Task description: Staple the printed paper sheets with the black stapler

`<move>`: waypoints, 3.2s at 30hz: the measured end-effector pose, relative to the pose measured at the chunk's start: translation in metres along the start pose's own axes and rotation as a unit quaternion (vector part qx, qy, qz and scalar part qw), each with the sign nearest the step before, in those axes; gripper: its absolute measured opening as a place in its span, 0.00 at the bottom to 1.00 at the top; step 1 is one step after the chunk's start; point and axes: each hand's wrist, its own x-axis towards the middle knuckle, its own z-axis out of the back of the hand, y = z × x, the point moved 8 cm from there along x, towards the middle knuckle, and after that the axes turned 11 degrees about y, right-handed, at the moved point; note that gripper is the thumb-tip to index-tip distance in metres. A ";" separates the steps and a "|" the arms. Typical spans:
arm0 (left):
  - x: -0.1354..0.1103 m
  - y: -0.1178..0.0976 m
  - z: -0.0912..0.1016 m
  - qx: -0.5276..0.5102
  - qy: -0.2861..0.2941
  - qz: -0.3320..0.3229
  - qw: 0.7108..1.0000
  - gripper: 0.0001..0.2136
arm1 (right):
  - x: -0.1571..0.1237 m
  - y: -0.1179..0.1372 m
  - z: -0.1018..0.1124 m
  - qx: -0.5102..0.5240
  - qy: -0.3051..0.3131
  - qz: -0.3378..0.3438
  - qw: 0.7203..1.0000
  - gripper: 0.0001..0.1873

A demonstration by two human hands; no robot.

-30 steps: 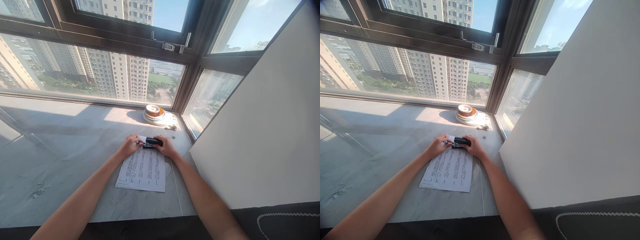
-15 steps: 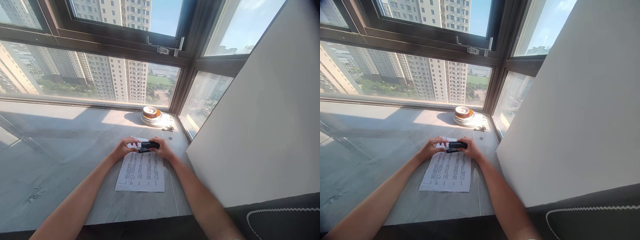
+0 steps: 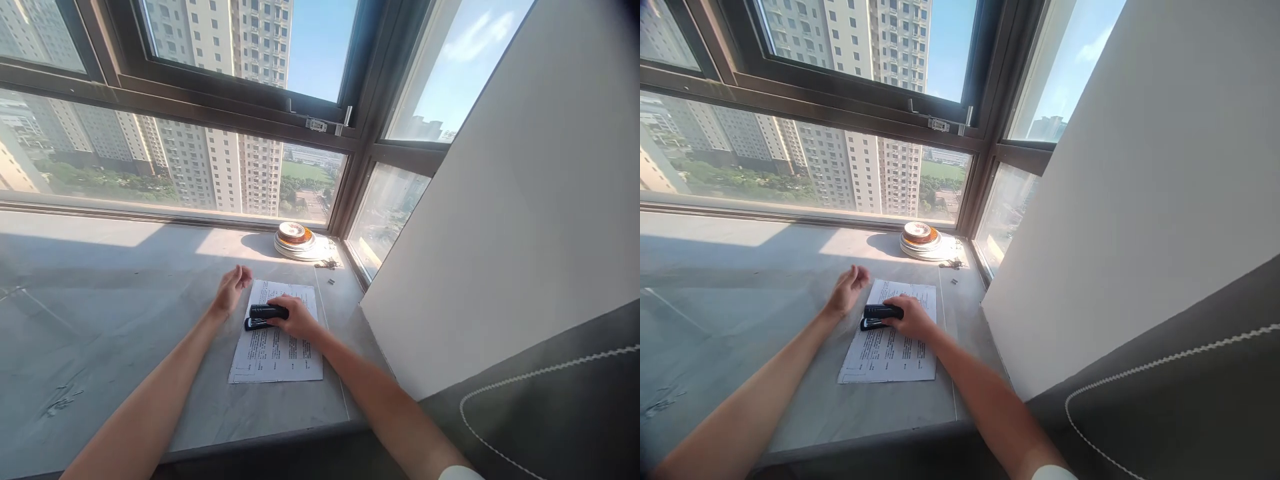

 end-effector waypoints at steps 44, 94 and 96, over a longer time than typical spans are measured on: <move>-0.205 -0.086 0.102 0.684 -0.129 0.190 0.692 0.16 | 0.131 0.003 -0.113 -0.253 0.134 -0.073 0.955 0.35; -0.209 -0.060 0.103 0.720 -0.036 0.326 0.612 0.33 | 0.018 -0.081 0.016 -0.263 0.043 -0.075 0.961 0.21; -0.218 -0.069 0.101 0.729 -0.039 0.336 0.596 0.33 | 0.018 -0.083 0.016 -0.263 0.045 -0.080 0.961 0.21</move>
